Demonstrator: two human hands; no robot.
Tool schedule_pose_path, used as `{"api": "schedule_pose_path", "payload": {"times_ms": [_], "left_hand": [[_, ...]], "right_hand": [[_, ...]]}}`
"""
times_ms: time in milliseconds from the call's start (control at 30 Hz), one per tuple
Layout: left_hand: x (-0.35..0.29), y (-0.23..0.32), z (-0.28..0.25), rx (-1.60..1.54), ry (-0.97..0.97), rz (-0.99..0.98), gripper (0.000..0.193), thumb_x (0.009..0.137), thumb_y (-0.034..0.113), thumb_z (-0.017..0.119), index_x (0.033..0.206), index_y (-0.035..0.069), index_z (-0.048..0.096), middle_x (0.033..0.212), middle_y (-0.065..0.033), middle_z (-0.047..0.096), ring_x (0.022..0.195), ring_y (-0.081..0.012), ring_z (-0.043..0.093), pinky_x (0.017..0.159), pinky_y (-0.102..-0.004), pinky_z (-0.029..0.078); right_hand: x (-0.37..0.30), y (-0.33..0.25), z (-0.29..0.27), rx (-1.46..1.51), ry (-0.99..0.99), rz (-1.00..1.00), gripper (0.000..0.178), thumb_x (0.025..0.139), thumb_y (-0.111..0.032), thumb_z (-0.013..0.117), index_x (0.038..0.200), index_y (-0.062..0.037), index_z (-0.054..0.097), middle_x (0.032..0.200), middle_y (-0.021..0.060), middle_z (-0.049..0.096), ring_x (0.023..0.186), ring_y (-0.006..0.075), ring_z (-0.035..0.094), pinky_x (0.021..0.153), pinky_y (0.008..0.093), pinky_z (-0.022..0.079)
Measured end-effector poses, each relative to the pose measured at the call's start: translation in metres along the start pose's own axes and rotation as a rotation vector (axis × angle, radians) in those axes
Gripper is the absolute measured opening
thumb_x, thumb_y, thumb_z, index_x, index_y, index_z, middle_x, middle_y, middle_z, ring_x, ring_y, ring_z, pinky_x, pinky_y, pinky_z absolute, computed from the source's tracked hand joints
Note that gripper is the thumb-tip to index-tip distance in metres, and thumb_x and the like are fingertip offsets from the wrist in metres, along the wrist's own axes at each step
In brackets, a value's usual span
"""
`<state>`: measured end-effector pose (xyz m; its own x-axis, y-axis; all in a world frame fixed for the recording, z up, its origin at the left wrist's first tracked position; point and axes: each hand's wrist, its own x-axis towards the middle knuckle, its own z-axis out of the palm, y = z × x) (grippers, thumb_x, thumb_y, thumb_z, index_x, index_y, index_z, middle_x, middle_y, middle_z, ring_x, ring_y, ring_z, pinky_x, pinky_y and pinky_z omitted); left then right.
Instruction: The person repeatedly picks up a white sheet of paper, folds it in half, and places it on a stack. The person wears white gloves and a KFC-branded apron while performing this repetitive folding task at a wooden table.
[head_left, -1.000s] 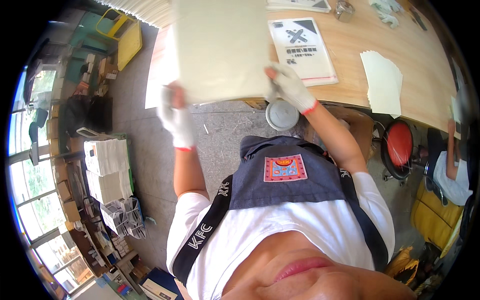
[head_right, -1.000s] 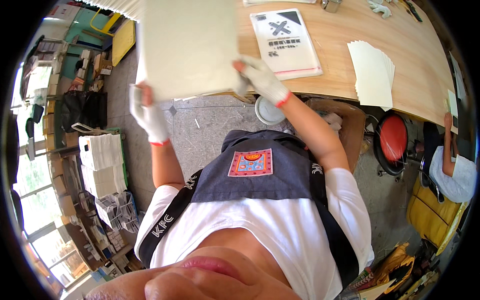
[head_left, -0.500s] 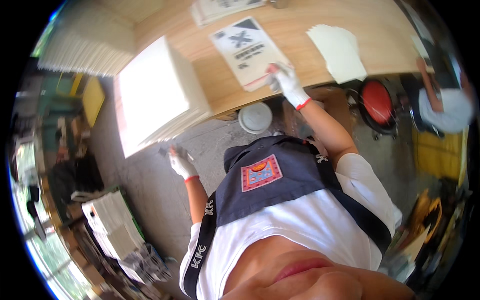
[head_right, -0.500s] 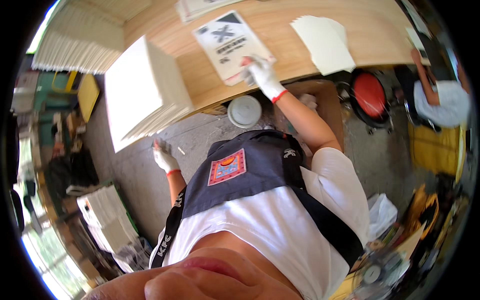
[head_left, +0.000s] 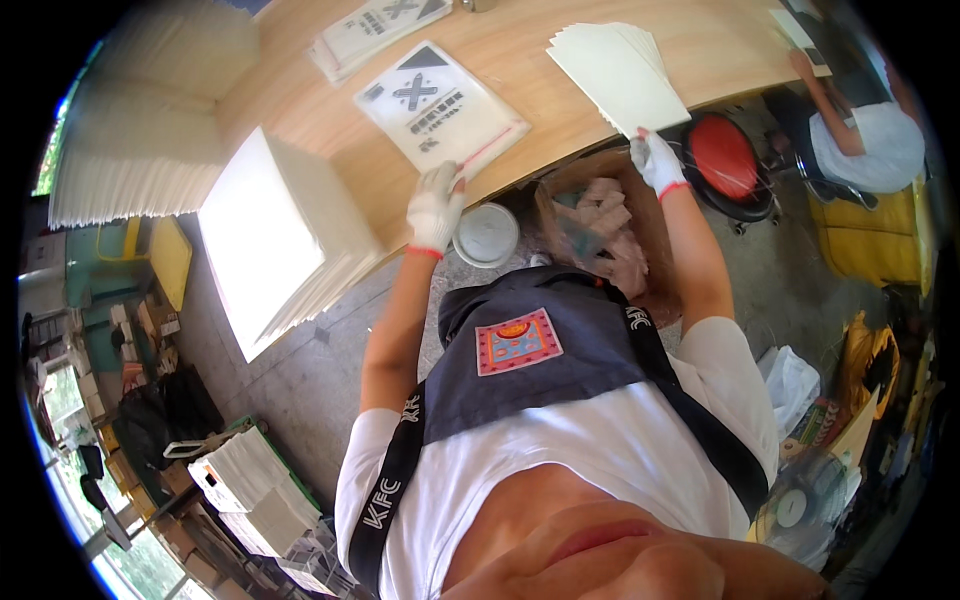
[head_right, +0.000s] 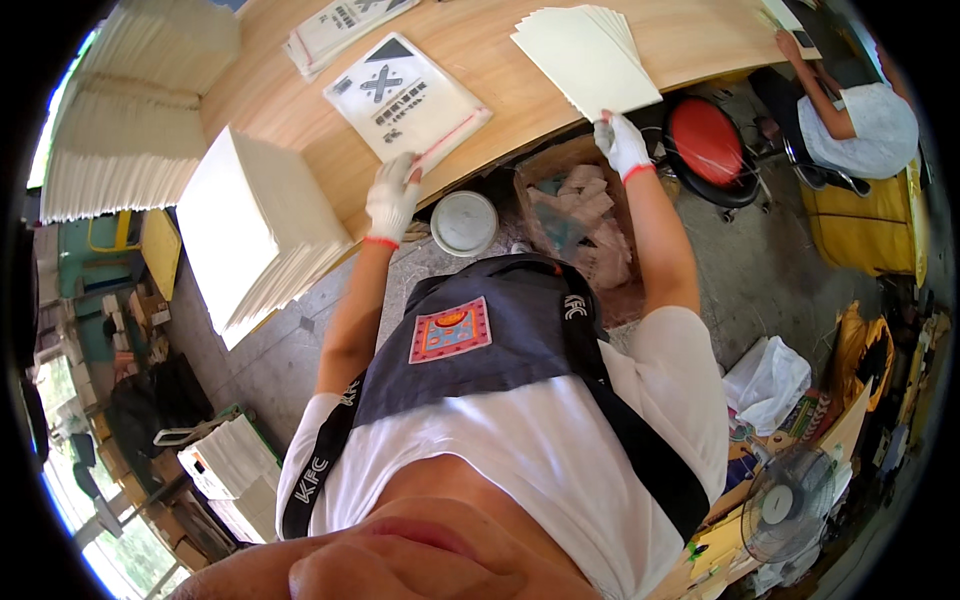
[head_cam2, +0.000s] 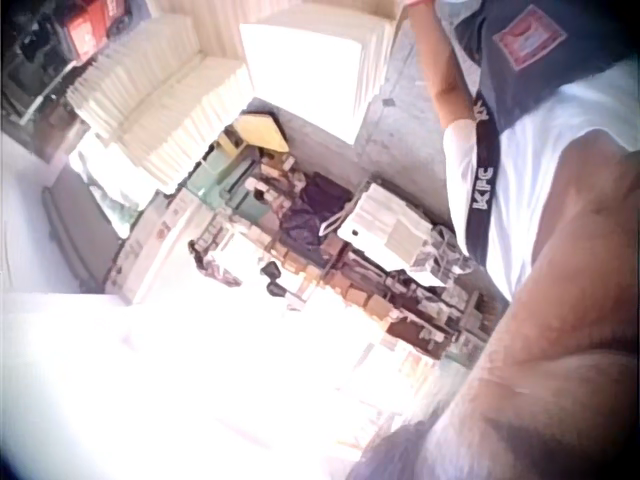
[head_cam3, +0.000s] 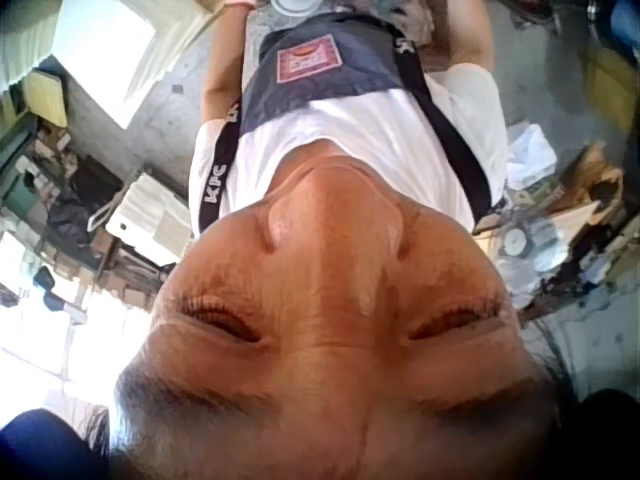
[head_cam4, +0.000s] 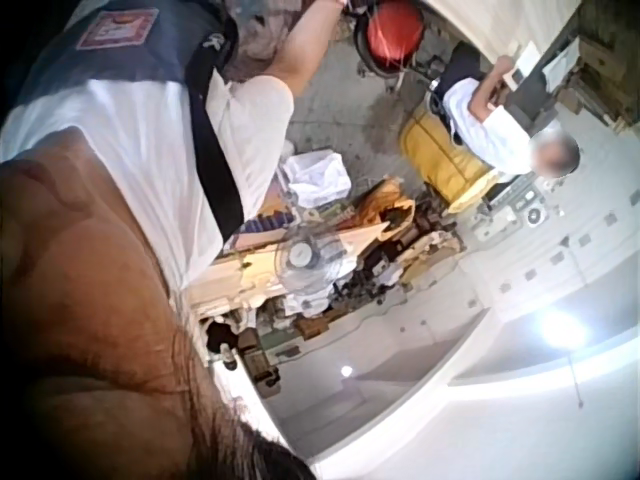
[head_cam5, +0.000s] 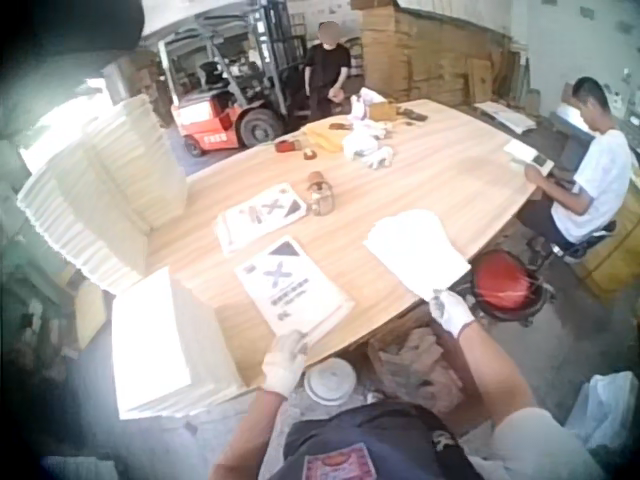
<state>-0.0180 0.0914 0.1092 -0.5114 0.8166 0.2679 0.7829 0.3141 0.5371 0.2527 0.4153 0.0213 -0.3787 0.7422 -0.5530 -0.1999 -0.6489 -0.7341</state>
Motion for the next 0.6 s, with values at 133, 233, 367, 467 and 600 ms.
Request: {"api": "schedule_pose_path", "payload": {"times_ms": [133,233,367,467,600], "left_hand": [[0.043,-0.003,0.002,0.41,-0.274,-0.098,0.028,0.074,0.014,0.061,0.1,0.01,0.054,0.101,-0.0087,0.057,0.099,-0.0263,0.053,0.078,-0.0381,0.047],[0.052,-0.005,0.006,0.514,-0.321,-0.149,0.032,0.071,0.013,0.062,0.102,0.011,0.052,0.105,-0.0088,0.055,0.1,-0.027,0.052,0.079,-0.0385,0.047],[0.056,-0.025,0.006,0.464,-0.314,-0.156,0.03,0.071,0.009,0.057,0.1,0.014,0.053,0.108,-0.0053,0.052,0.101,-0.0265,0.05,0.079,-0.0404,0.046],[0.044,-0.038,0.002,0.291,-0.166,-0.177,0.028,0.071,0.008,0.055,0.099,0.015,0.053,0.106,-0.0055,0.052,0.101,-0.0255,0.049,0.078,-0.0402,0.046],[0.038,-0.051,0.006,0.28,-0.102,-0.276,0.023,0.071,0.01,0.054,0.094,0.015,0.056,0.098,-0.0054,0.053,0.098,-0.0248,0.05,0.076,-0.038,0.046]], "right_hand": [[-0.044,0.012,-0.008,0.21,-0.128,0.193,0.014,0.086,-0.025,0.055,0.089,-0.0117,0.055,0.072,0.0026,0.056,0.048,0.0101,0.049,0.037,0.0191,0.038],[-0.047,0.004,-0.029,0.047,-0.049,-0.12,0.004,0.087,-0.018,0.053,0.087,-0.0137,0.053,0.07,-0.0015,0.053,0.044,0.0058,0.039,0.035,0.0173,0.027],[-0.056,-0.009,-0.02,0.079,-0.1,-0.311,0.021,0.085,-0.009,0.052,0.106,-0.0079,0.052,0.089,0.0039,0.06,0.061,0.0112,0.056,0.043,0.0218,0.041],[-0.11,-0.016,0.016,-0.008,-0.179,-0.172,0.032,0.083,-0.013,0.053,0.114,-0.0036,0.048,0.095,0.0053,0.061,0.061,0.0091,0.059,0.035,0.0166,0.039],[-0.139,0.006,0.039,-0.118,-0.488,0.093,0.029,0.082,-0.016,0.054,0.104,0.0027,0.05,0.064,0.0033,0.056,0.036,0.006,0.043,0.028,0.018,0.028]]}}
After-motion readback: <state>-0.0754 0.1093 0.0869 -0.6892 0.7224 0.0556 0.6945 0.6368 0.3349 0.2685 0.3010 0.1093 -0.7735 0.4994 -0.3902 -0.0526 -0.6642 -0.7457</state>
